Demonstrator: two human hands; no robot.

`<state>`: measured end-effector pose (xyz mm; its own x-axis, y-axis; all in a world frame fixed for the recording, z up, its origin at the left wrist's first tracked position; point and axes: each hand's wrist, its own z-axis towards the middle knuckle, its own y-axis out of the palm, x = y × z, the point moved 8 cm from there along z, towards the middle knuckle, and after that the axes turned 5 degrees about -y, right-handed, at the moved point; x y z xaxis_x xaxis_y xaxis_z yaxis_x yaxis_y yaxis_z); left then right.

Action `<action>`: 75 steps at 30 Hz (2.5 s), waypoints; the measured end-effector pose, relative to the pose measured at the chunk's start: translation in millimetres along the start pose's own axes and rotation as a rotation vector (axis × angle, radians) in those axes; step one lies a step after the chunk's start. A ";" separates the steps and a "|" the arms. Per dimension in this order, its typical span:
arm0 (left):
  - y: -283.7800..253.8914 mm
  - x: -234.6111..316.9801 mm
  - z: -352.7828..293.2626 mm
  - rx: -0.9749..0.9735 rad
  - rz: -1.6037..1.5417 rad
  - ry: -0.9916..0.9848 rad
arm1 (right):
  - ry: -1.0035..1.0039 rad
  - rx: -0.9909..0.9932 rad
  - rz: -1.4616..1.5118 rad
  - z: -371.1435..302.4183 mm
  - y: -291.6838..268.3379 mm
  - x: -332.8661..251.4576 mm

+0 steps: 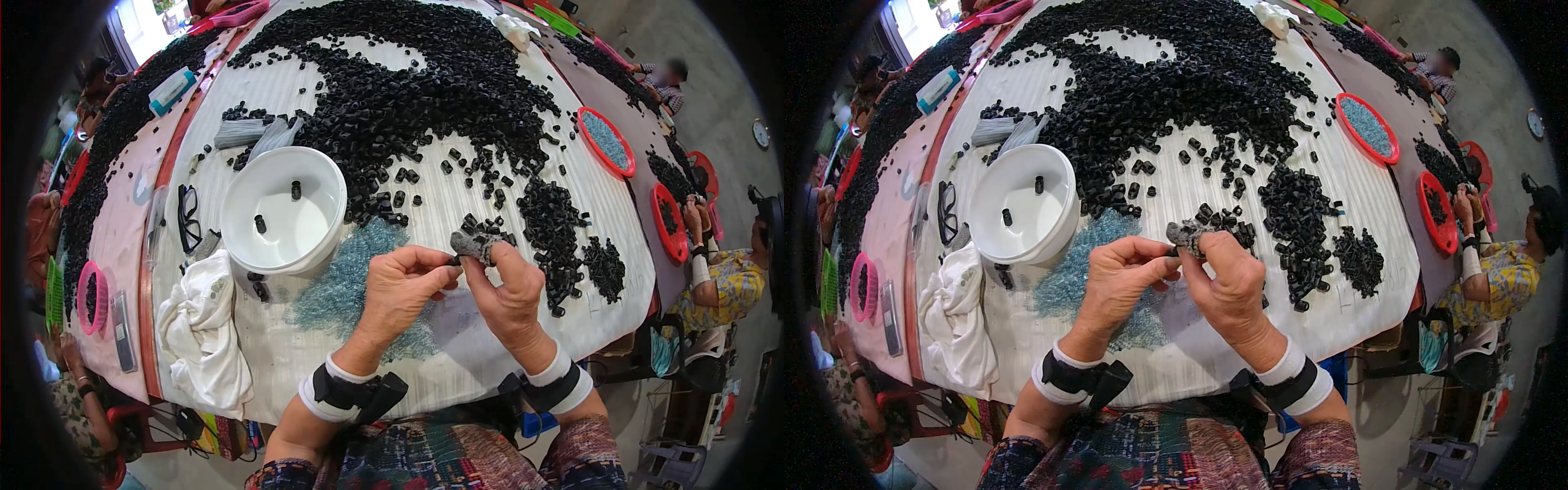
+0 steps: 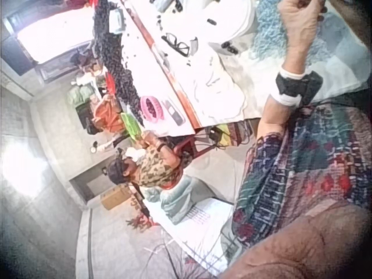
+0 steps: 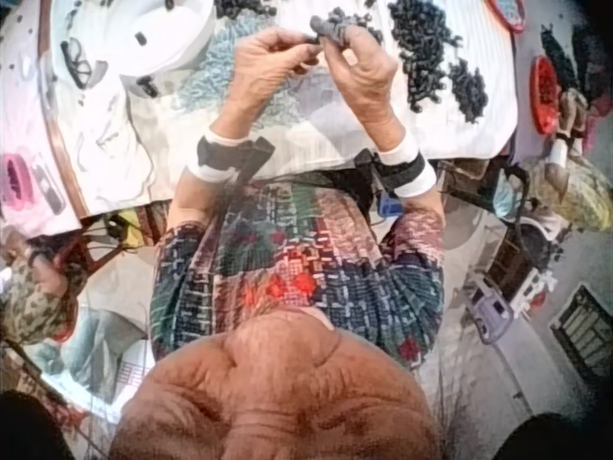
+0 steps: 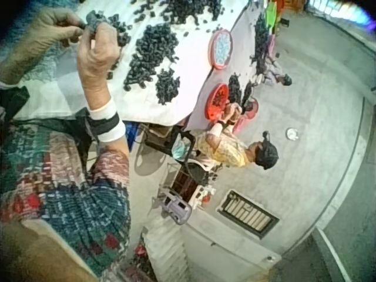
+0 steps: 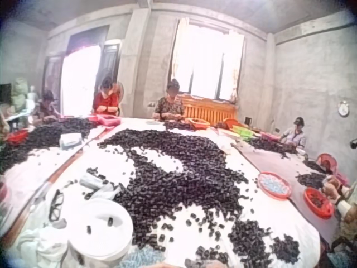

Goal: Assembling small plastic components for shoe manufacturing.

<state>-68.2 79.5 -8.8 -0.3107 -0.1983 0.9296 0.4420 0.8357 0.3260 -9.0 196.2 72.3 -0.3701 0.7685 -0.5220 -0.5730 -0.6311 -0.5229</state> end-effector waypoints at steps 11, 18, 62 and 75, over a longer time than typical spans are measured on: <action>-2.2 0.2 0.5 0.082 -0.077 -0.018 | 0.183 0.066 0.122 -4.4 11.7 16.8; -1.0 -5.1 0.9 0.020 -0.063 -0.047 | 0.208 0.015 0.152 -5.0 10.7 19.3; -1.5 -13.4 0.3 0.014 -0.151 -0.180 | -0.189 -0.232 -0.236 -4.2 22.0 -17.3; 3.8 -16.4 2.9 -0.079 -0.159 -0.185 | -0.169 -0.196 -0.153 -5.4 12.1 -8.7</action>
<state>-63.9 87.4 -23.4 -0.5270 -0.2213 0.8206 0.4370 0.7575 0.4850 -8.8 181.3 66.8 -0.4161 0.8527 -0.3159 -0.4853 -0.5020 -0.7158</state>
